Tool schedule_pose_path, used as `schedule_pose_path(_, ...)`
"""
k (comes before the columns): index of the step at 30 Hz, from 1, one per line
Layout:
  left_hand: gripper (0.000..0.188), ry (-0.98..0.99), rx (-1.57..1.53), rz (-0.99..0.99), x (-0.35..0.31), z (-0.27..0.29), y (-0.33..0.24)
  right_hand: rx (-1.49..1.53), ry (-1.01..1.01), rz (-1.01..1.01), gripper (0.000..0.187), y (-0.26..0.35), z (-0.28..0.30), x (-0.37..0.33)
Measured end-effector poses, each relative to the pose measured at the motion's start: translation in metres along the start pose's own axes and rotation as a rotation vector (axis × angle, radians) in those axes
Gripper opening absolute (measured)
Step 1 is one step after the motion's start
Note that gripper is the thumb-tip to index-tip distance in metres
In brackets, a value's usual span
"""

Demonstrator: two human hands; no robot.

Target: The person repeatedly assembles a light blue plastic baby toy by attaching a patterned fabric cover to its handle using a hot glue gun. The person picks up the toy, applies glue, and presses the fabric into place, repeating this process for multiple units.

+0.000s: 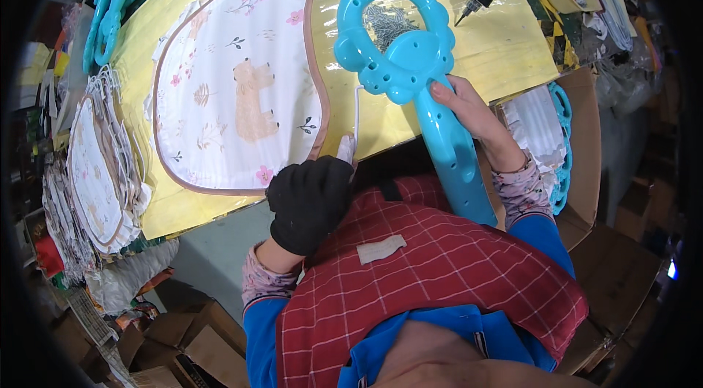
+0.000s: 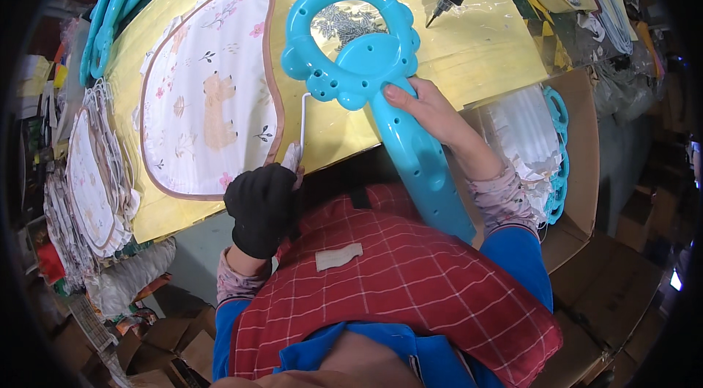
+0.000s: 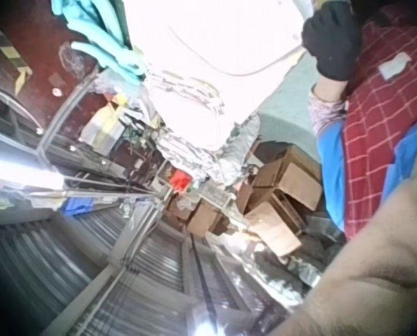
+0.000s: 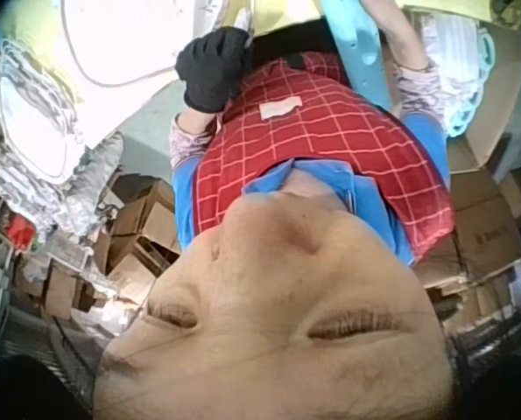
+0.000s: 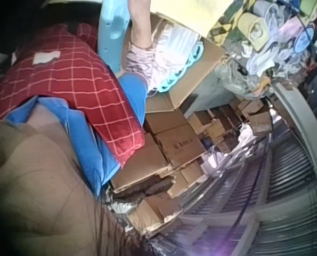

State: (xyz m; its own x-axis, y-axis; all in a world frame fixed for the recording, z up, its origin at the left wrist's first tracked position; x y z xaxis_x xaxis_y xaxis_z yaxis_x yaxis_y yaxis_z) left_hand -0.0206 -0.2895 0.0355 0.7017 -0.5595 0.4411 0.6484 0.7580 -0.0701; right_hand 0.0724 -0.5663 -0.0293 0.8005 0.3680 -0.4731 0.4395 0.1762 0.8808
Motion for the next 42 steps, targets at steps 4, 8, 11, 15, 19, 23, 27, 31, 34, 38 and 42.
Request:
schedule_pose_path(4, 0.024, 0.024, -0.067, 0.040, 0.004, -0.002, 0.000, 0.004, -0.020, -0.018, 0.047, 0.005, -0.004, -0.002)
schedule_pose_path(8, 0.039, 0.059, -0.069, -0.032, -0.003, -0.011, 0.004, -0.077, -0.114, 0.014, 0.044, 0.010, -0.009, -0.004)
schedule_pose_path(11, 0.039, 0.103, -0.043, 0.043, -0.002, -0.005, 0.006, -0.224, -0.247, 0.059, 0.047, 0.022, -0.004, -0.009)
schedule_pose_path(15, 0.037, -0.045, 0.126, 0.150, -0.027, 0.005, 0.026, 0.315, 0.057, 0.268, 0.053, 0.068, 0.016, -0.045)
schedule_pose_path(19, 0.028, -0.069, 0.127, 0.168, -0.037, 0.008, 0.029, -0.742, -0.204, 0.027, 0.058, 0.084, 0.021, -0.026)
schedule_pose_path(23, 0.032, -0.043, 0.072, 0.142, -0.028, 0.009, 0.014, -0.738, -0.195, -0.009, 0.054, 0.072, 0.028, -0.010)
schedule_pose_path(27, 0.036, -0.033, -0.063, 0.037, -0.026, 0.005, 0.004, -0.321, -0.173, -0.098, 0.050, 0.039, 0.014, -0.007)
schedule_pose_path(31, 0.036, -0.045, -0.075, 0.002, -0.026, 0.008, 0.003, -0.169, -0.093, -0.075, 0.045, 0.025, -0.012, -0.003)
schedule_pose_path(34, 0.037, -0.032, -0.074, -0.004, -0.029, 0.004, 0.003, -0.182, -0.085, -0.089, 0.046, 0.020, -0.018, 0.002)
schedule_pose_path(38, 0.038, -0.023, -0.051, 0.010, -0.026, 0.003, 0.002, -0.134, -0.050, -0.116, 0.047, 0.019, -0.019, 0.001)
schedule_pose_path(42, 0.013, -0.005, -0.046, 0.090, -0.026, 0.002, 0.000, -0.125, -0.050, -0.096, 0.047, 0.017, -0.019, 0.002)
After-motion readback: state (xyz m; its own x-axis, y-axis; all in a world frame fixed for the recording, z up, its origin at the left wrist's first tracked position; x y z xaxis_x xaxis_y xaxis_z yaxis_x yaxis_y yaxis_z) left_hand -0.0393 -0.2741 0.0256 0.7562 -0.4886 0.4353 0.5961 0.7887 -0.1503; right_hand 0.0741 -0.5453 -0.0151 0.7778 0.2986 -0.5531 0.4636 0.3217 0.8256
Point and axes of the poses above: each hand's wrist, its own x-axis towards the middle knuckle, its own z-axis out of the back of the hand, y = z × x, the point moved 2 cm from there along x, towards the middle knuckle, and after that the axes turned 9 degrees about -z, right-handed, at the moved point
